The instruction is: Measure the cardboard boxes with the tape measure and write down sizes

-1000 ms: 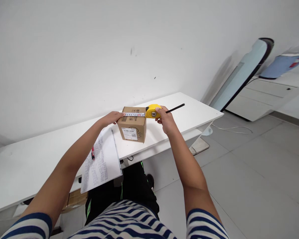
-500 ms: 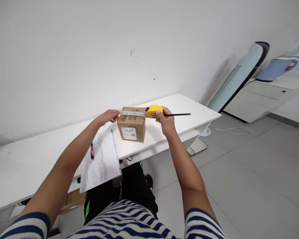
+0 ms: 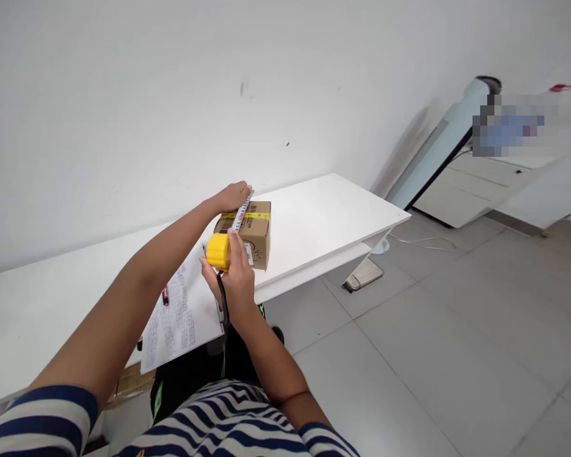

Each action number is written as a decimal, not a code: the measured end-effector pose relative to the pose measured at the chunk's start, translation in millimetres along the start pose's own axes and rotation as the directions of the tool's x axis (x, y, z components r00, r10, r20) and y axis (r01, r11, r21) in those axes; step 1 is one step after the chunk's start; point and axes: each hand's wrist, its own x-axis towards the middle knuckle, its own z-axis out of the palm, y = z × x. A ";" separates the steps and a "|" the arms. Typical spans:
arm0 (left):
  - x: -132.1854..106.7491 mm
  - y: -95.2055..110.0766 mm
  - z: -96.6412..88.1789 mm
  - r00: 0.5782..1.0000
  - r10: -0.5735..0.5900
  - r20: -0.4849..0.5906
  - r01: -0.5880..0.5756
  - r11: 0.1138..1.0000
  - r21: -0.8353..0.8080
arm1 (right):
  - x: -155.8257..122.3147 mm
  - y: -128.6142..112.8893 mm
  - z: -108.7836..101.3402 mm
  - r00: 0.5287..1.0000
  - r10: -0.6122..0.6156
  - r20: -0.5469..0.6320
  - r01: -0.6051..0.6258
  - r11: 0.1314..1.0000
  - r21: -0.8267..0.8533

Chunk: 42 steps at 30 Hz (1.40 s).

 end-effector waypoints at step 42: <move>-7.2 -27.6 17.2 0.998 -0.034 -0.050 0.005 0.874 -0.485 | 37.6 32.8 9.6 0.992 0.099 -0.083 -0.091 0.992 0.091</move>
